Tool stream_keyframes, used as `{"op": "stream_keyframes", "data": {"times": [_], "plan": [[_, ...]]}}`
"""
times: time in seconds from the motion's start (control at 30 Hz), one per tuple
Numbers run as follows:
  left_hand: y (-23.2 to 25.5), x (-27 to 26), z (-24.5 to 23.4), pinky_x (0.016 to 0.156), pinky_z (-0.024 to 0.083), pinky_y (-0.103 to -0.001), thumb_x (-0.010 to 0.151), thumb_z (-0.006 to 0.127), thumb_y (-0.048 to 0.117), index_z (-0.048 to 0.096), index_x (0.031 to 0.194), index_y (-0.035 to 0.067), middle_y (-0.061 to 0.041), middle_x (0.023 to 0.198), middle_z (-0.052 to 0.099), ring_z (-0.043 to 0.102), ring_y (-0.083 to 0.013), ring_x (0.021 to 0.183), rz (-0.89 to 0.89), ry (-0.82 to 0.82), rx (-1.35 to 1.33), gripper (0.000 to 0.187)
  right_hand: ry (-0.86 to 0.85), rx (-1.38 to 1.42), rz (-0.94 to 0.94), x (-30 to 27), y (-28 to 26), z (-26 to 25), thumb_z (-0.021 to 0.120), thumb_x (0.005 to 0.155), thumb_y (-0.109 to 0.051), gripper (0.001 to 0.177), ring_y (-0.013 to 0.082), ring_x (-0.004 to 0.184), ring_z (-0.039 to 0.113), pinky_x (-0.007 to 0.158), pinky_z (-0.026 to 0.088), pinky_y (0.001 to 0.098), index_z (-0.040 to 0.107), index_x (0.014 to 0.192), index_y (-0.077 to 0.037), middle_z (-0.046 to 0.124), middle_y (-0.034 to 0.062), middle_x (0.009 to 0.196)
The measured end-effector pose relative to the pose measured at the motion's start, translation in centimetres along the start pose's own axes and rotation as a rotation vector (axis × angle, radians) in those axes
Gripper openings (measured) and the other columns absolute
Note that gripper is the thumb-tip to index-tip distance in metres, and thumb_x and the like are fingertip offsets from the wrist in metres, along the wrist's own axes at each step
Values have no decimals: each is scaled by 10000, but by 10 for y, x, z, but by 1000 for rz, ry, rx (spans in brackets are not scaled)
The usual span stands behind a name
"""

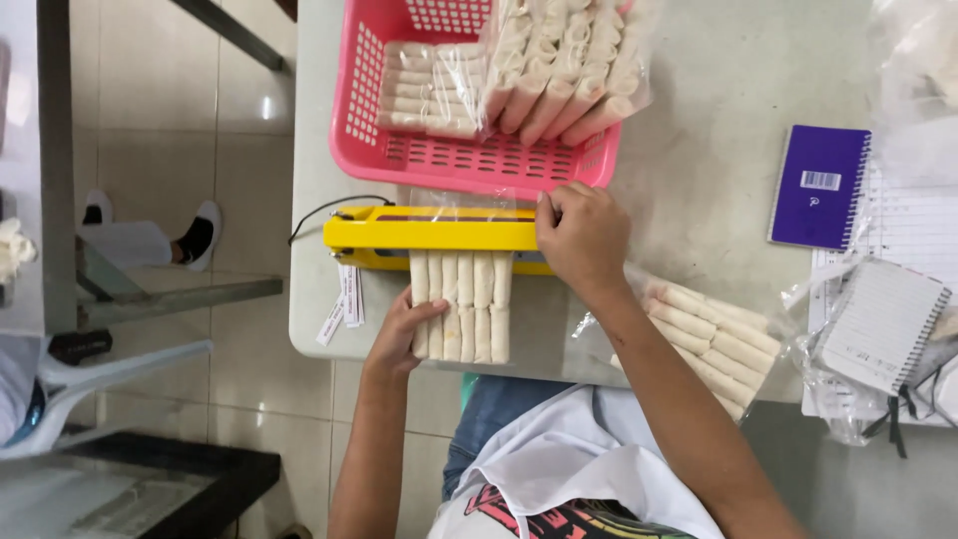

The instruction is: The person seals bags of food products using a heat sealer, places a label in a small plastic bag, and organizes the sealed packages into a pink basket.

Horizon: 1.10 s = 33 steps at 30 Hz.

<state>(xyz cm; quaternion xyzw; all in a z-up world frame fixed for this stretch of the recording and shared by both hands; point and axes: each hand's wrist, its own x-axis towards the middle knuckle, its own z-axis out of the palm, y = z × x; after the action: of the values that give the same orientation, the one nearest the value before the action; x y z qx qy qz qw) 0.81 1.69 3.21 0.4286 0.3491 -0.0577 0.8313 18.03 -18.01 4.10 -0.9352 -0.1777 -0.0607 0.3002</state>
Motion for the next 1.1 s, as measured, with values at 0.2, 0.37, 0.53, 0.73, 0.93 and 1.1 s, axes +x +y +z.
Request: {"op": "stream_keyframes", "data": {"times": [0.2, 0.37, 0.53, 0.73, 0.93, 1.1], "plan": [[-9, 11, -9, 678, 612, -465, 745, 840, 105, 597, 1156, -52, -167, 839, 688, 721, -275, 718, 2, -12, 12, 502, 58, -15, -30, 4, 13, 12, 694, 899, -252, 357, 355, 634, 650, 569, 504, 411, 515, 606, -153, 523, 71, 593], [-13, 10, -25, 680, 601, -418, 731, 866, 132, 610, 1142, -23, -133, 841, 701, 715, -242, 730, 2, -52, 12, 508, 84, -8, -66, 0, 15, 12, 740, 907, -237, 307, 419, 682, 666, 591, 510, 494, 583, 674, -113, 590, 132, 645], [-13, 7, -27, 713, 605, -438, 750, 873, 103, 639, 1148, -26, -142, 868, 706, 732, -264, 756, 65, -191, 39, 479, 159, 463, -21, -16, -26, -47, 727, 1022, -231, 121, 282, 880, 696, 813, 527, 370, 724, 932, -149, 653, 78, 845], [-28, -5, -42, 840, 569, -445, 691, 884, 28, 712, 1155, 22, -128, 979, 719, 691, -253, 917, 125, -348, 148, 495, 82, 950, 361, -130, -17, -2, 682, 1050, -382, 280, 135, 986, 595, 909, 478, 331, 617, 1094, -112, 610, 24, 1054], [-71, 2, -56, 1032, 488, -452, 663, 916, -51, 769, 1103, 6, -182, 1114, 739, 617, -226, 1102, 362, -516, 254, 467, -103, 1307, 425, -172, -27, 0, 718, 975, -75, 157, 197, 926, 686, 891, 562, 389, 735, 1023, 73, 750, 193, 994], [-40, -34, -51, 1059, 487, -543, 826, 846, 118, 686, 1289, 38, -222, 1244, 698, 629, -446, 1234, 812, -361, 684, 497, 37, 792, -23, -176, -47, -21, 750, 893, 63, 69, 339, 1022, 749, 977, 566, 431, 765, 961, 68, 762, 220, 983]]}}
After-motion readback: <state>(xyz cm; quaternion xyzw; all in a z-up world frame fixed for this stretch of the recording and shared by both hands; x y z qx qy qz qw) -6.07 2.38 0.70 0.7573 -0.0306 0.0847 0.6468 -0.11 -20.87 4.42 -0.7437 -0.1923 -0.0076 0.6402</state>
